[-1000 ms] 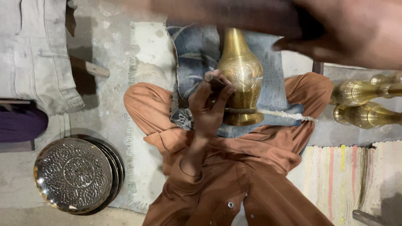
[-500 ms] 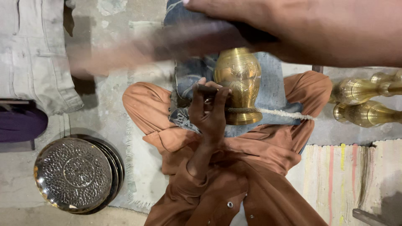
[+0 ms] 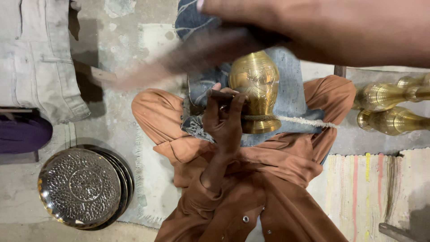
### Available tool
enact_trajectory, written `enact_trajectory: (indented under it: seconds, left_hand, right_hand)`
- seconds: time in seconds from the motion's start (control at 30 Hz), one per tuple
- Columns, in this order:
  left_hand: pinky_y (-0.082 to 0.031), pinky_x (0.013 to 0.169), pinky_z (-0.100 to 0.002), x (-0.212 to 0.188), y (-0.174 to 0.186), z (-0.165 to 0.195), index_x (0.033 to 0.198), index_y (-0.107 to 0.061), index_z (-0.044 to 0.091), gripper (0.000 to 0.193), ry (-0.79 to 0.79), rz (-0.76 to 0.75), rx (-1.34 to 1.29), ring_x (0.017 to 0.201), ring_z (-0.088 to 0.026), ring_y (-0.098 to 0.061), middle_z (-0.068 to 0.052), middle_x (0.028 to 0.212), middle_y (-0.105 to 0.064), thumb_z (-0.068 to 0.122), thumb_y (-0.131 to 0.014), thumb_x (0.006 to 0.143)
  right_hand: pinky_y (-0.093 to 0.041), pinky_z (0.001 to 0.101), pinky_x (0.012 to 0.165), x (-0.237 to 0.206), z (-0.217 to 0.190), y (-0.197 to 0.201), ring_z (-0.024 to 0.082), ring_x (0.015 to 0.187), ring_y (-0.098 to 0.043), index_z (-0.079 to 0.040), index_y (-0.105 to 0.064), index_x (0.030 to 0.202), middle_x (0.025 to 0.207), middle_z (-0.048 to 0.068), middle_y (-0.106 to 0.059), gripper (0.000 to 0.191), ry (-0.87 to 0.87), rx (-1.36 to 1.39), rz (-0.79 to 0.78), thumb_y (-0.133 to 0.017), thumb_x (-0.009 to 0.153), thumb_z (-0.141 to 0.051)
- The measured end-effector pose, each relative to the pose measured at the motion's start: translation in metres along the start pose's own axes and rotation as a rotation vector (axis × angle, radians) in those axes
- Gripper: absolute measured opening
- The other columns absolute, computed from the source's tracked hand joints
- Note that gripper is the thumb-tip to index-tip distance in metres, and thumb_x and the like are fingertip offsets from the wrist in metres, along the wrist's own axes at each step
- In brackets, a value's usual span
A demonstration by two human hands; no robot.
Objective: The person sits cross-legged on the floor and uses a chisel and hammer to engrave a decorative pattern on a brass vase. The vase is held steady on a cloth-covered support while the person repeatedly taps the chisel to create indentations in the metal surface.
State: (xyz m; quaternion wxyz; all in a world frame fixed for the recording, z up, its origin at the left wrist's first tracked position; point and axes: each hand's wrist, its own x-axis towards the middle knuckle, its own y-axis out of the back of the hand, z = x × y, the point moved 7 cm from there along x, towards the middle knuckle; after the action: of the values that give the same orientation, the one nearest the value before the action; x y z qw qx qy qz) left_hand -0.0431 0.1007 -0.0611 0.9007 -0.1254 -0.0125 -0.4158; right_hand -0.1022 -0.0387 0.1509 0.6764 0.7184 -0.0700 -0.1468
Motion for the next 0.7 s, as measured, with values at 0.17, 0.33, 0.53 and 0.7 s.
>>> enact_trajectory:
  seconds: [0.17, 0.33, 0.53, 0.7]
  left_hand:
    - [-0.056, 0.076, -0.022, -0.001, -0.002, 0.007, 0.118, -0.067, -0.001, 0.024, -0.079, -0.025, 0.079, 0.077, -0.007, -0.064, -0.005, 0.091, -0.075, 0.0, -0.082, 0.099]
    - [-0.059, 0.079, -0.023, 0.004, -0.006, 0.022, 0.128, -0.062, -0.001, 0.036, -0.17, -0.058, 0.104, 0.083, -0.007, -0.068, -0.006, 0.098, -0.075, 0.003, -0.078, 0.096]
    - [-0.061, 0.084, -0.026, 0.01, -0.008, 0.023, 0.128, -0.062, -0.002, 0.031, -0.083, -0.197, 0.029, 0.09, -0.011, -0.072, -0.005, 0.1, -0.075, 0.003, -0.075, 0.099]
    - [-0.061, 0.081, -0.025, 0.002, -0.007, 0.021, 0.125, -0.062, -0.001, 0.029, -0.117, -0.081, 0.017, 0.085, -0.011, -0.072, -0.007, 0.097, -0.076, 0.001, -0.075, 0.099]
  right_hand:
    - [-0.059, 0.0392, 0.073, -0.004, -0.011, -0.003, 0.025, 0.084, -0.073, -0.018, -0.05, 0.157, 0.104, 0.014, -0.071, 0.071, 0.091, -0.278, -0.108, -0.072, 0.091, -0.003]
    - [-0.058, 0.0406, 0.074, -0.023, 0.004, 0.008, 0.029, 0.081, -0.072, -0.011, -0.059, 0.145, 0.105, 0.017, -0.073, 0.068, 0.097, 0.056, 0.198, -0.075, 0.08, 0.001]
    - [-0.056, 0.0389, 0.066, -0.033, 0.015, -0.008, 0.022, 0.072, -0.07, -0.015, -0.052, 0.15, 0.094, 0.012, -0.071, 0.069, -0.107, 0.071, -0.048, -0.075, 0.085, -0.01]
    - [-0.055, 0.0364, 0.061, -0.03, 0.01, -0.005, 0.019, 0.066, -0.069, -0.013, -0.046, 0.162, 0.087, 0.009, -0.067, 0.083, -0.16, 0.164, -0.056, -0.075, 0.084, -0.009]
